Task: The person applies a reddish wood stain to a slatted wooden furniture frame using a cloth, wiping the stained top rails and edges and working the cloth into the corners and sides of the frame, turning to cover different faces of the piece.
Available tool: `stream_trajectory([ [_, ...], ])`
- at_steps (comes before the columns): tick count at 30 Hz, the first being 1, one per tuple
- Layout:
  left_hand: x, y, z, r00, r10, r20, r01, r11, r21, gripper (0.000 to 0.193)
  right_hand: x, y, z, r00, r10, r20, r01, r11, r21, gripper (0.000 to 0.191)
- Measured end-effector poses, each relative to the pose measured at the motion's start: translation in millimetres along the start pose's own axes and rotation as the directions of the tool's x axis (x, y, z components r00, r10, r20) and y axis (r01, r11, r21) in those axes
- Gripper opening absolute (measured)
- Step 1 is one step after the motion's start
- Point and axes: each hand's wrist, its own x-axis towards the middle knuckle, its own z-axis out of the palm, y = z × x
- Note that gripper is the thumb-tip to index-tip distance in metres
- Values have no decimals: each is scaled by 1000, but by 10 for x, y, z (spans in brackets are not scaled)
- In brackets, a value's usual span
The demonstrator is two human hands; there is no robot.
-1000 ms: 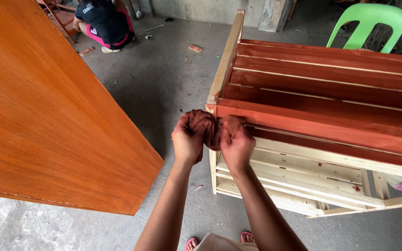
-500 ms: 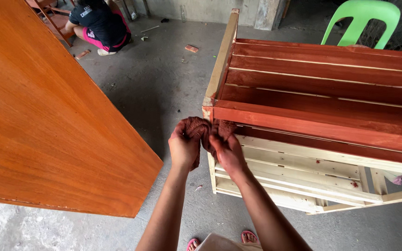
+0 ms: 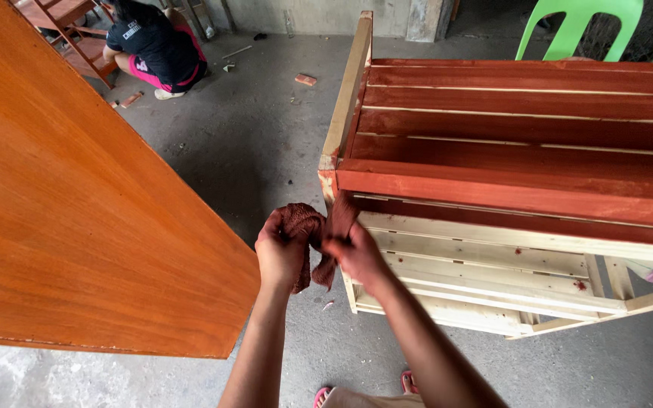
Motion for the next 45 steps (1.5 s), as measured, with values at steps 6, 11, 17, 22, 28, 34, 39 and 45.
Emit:
stream_trajectory([
  [6,17,-25,-3,1000,19,0,-19,999,-43,31,168,32,75,980,-164,-114,126,950,-285,18],
  [11,-53,-22,-84,1000,9,-7,-9,999,41,25,153,-37,29,990,137,-18,-134,986,95,20],
  [17,-17,0,35,999,41,-15,-40,997,64,28,108,-148,63,994,28,-106,-51,975,-215,23],
  [22,26,19,200,995,104,4,-104,990,95,37,54,-319,41,988,-46,-145,-39,845,-533,39],
  [28,179,-27,313,991,125,55,-131,981,145,44,-275,-318,15,992,22,-124,-98,758,-645,42],
  [34,255,-77,303,978,174,117,-193,964,181,46,-212,-254,-174,981,-139,-133,71,905,-420,36],
  [39,264,-105,321,969,209,134,-232,954,188,43,199,-342,-156,986,-114,-119,5,741,-671,26],
  [45,268,-101,388,965,249,85,-262,940,220,45,62,-125,-289,991,-121,48,130,952,-276,25],
])
